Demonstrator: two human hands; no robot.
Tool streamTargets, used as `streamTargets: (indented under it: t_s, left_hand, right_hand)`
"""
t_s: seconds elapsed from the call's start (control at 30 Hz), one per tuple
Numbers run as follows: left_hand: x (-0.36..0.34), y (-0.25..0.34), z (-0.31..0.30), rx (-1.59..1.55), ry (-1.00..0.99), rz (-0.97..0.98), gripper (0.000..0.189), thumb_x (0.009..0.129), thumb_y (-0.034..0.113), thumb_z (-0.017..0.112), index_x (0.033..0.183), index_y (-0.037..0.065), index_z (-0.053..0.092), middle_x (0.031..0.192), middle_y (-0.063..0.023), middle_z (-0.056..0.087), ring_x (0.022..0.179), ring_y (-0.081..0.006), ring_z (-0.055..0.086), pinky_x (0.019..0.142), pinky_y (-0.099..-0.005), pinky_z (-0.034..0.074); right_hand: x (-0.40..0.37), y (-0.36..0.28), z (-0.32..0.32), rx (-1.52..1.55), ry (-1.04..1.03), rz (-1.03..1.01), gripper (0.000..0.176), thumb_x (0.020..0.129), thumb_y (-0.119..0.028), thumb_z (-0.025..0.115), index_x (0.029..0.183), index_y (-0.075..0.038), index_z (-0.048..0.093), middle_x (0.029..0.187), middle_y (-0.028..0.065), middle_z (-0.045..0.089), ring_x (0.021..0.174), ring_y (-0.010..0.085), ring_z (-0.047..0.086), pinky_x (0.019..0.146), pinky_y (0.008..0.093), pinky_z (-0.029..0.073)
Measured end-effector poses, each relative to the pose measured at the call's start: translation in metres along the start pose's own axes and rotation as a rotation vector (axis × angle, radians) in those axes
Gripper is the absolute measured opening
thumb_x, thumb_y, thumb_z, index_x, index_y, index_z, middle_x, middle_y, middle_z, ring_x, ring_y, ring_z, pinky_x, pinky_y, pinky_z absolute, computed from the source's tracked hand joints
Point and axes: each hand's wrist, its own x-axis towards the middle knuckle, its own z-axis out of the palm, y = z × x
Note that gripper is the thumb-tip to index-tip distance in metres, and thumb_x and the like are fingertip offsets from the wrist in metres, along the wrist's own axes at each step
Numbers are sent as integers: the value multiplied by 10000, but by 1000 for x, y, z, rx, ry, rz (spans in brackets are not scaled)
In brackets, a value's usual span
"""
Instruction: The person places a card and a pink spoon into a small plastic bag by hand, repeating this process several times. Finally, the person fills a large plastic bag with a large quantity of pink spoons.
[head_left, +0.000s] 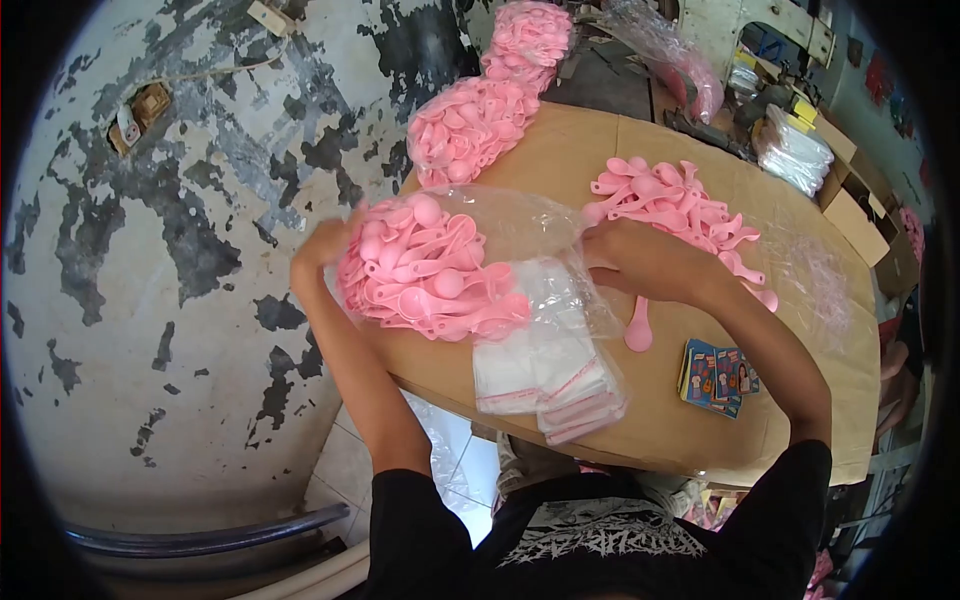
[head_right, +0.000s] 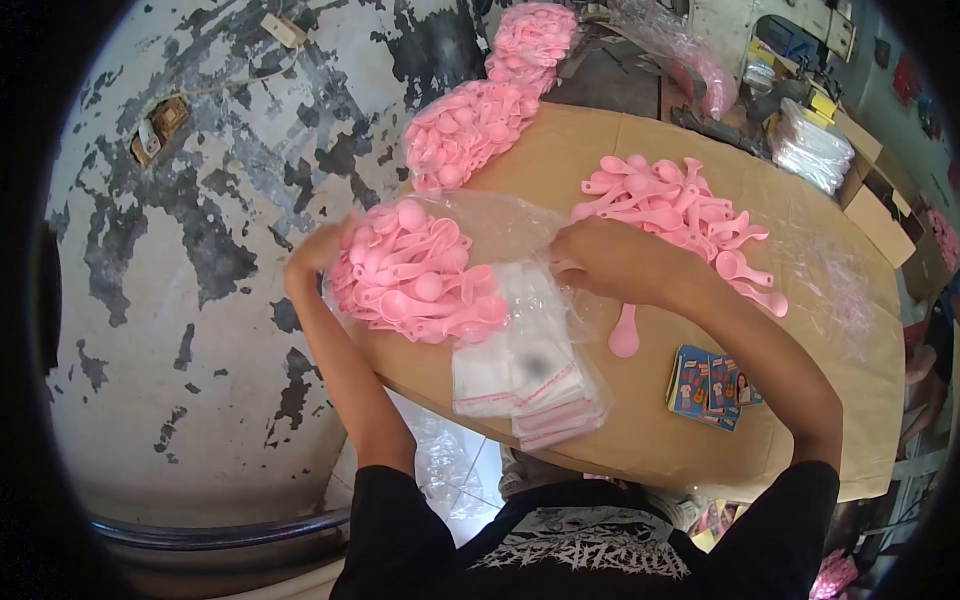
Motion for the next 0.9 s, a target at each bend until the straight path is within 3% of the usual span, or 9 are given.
streamTargets:
  t_s: [0.1,0.17,0.23,0.37,0.5,0.67,0.73,0.77,0.9]
  left_hand:
    - [-35,-14,31,-372,102,90,425,960,388,573,1018,-20,681,849,-99,659,799,-172,584,750,-316,470]
    - [-48,-9,28,-389,171,208,380,968,342,558,978,-17,678,812,-52,634,749,-139,553,708,-289,451]
    - [-57,-1,16,-470,193,193,318,1003,255,509,938,-12,669,754,16,596,696,-89,517,661,-257,436]
    - [-95,38,-10,-1055,162,240,312,1054,187,416,1016,0,662,783,12,633,711,-65,575,647,-244,483]
    - [-97,52,-3,-1000,168,252,293,1050,281,479,1065,18,608,736,12,593,584,-83,540,576,-236,500]
    - [-74,14,6,-1148,123,229,294,1017,279,551,1117,7,595,996,-75,656,896,-152,659,762,-279,530]
    - [-97,55,-2,-1273,63,251,287,1010,286,565,1094,13,599,1023,-78,645,940,-181,670,780,-292,535]
    - [-96,59,-2,-1229,88,165,249,1008,276,571,1057,34,601,1028,-72,624,995,-220,665,818,-338,532]
    - [-37,17,30,-891,-29,202,178,950,60,524,1123,64,568,1023,-85,614,1117,-216,601,890,-314,487]
  right_hand:
    - [16,-4,10,162,54,-9,391,934,-204,597,1289,-44,570,1066,237,644,1003,374,626,900,435,489]
    - [20,-5,16,219,135,-50,411,963,-228,563,1320,-25,537,1063,254,645,977,407,626,885,450,492]
    - [21,-7,16,195,120,-49,432,973,-245,566,1332,-5,542,1242,235,595,1098,367,606,945,422,476]
    - [15,-21,5,279,74,-37,444,993,-255,543,1355,1,527,1367,217,547,1196,335,578,1007,396,452]
    - [19,-5,19,258,131,-128,463,1016,-266,502,1399,-7,473,1379,224,528,1171,328,583,1010,389,445]
    - [16,-13,6,378,73,-128,451,1036,-239,439,1426,-13,434,1288,212,574,1088,315,609,974,389,462]
    - [20,-5,12,311,101,-141,447,1017,-186,426,1433,-22,428,1244,206,586,1044,312,620,936,399,477]
    - [19,-3,17,287,112,-143,449,1007,-160,420,1436,-27,425,1221,203,592,1022,310,626,917,403,484]
    - [18,-27,1,323,-92,121,620,858,-17,511,1466,-67,398,1212,207,598,1043,301,619,920,393,483]
